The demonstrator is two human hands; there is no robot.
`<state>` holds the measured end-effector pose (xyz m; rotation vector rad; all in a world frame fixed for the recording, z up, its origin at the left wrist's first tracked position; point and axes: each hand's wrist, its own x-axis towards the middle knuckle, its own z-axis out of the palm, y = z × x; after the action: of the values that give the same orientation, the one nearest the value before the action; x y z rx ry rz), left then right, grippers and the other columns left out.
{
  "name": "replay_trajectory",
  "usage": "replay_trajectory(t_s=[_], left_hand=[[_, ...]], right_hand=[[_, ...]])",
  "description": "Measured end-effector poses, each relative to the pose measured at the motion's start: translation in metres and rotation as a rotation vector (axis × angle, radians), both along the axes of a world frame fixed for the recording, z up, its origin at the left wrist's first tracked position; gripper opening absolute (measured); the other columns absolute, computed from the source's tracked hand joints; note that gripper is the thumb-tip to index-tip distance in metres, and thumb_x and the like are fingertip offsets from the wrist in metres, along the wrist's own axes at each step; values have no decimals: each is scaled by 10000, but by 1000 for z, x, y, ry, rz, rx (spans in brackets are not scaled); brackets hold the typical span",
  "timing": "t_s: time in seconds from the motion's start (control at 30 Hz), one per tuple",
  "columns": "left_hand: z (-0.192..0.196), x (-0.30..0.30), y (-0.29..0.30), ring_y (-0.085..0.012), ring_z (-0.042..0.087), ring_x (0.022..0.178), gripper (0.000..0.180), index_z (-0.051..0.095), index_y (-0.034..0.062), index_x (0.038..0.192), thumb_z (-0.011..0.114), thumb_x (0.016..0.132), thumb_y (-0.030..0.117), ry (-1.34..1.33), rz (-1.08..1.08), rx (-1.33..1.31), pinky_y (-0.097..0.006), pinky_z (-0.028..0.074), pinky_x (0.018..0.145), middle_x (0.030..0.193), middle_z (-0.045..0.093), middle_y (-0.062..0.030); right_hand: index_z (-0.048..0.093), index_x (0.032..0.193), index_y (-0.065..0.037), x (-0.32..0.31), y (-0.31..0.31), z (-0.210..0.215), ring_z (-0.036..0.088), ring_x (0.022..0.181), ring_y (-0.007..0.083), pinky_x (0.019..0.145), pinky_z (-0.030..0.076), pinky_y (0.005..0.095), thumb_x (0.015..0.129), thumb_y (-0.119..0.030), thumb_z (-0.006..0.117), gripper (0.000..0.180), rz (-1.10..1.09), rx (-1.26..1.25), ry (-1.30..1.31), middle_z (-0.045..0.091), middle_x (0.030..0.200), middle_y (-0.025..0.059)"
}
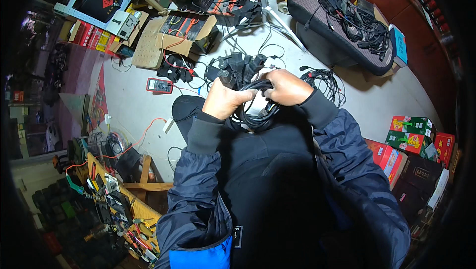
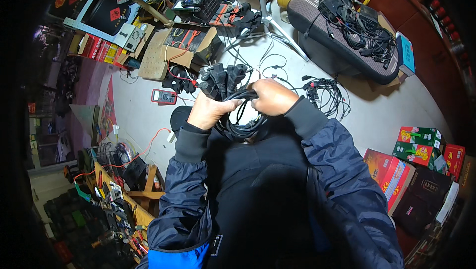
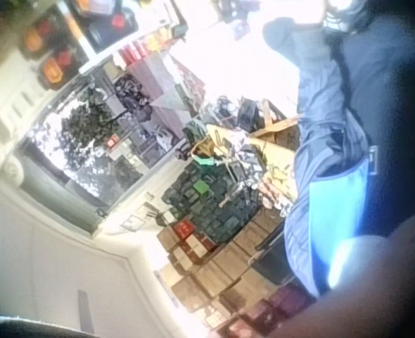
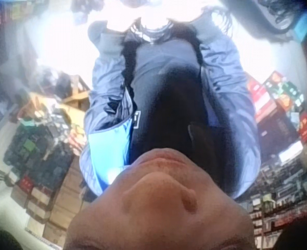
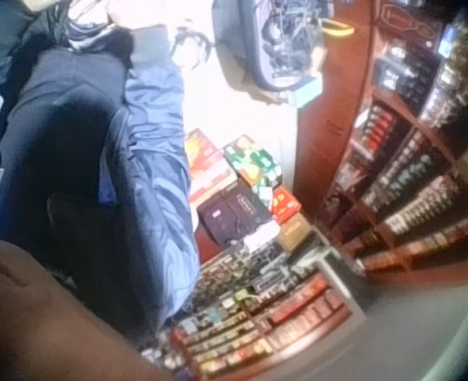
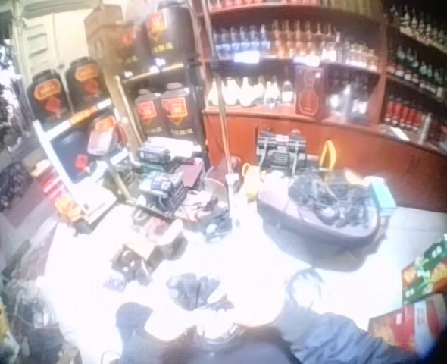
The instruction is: The person sits on the floor and handles a small electronic device, then picks up and coils multiple black cables. They place the coiled cables on a cushion and continue sorting through other cables and small electronic parts.
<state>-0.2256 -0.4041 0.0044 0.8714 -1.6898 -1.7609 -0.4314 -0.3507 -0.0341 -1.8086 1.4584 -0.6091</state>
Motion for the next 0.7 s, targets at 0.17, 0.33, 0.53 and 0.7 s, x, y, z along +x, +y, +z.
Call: replay_trajectory(t_s=[0.17, 0.33, 0.53, 0.7], left_hand=[[-13, 12, -5, -81, 630, 776, 227, 723, -61, 1006, 737, 832, 85, -405, 32, 145, -240, 509, 742, 866, 708, -37], [-33, -2, 10, -210, 728, 837, 264, 668, -121, 1117, 616, 907, 31, 142, 5, 510, -302, 598, 804, 996, 738, -153], [-50, -8, 16, -320, 739, 943, 360, 535, -206, 1217, 523, 942, 27, 250, 188, 643, -389, 622, 874, 1103, 687, -284], [-62, -11, 11, -364, 683, 1118, 383, 494, -228, 1254, 462, 942, -8, 330, 474, 685, -433, 578, 992, 1219, 646, -301]], right_hand=[[654, 1073, 42, -19, -1, 14, 607, 748, 76, 728, 505, 243, 824, 67, 610, 254, 72, 354, -713, 662, 871, 6], [647, 1100, 31, -29, -2, 6, 603, 780, 56, 767, 492, 220, 810, 33, 671, 290, 19, 492, -805, 673, 894, -9], [587, 1225, 63, -23, -3, 6, 614, 1149, 221, 995, 484, 357, 798, -141, 772, 508, -313, -67, -317, 672, 1164, 154], [654, 1097, 43, -1, 22, 29, 692, 814, 153, 682, 542, 302, 943, -48, 630, 181, -376, -108, -610, 700, 892, 131]])
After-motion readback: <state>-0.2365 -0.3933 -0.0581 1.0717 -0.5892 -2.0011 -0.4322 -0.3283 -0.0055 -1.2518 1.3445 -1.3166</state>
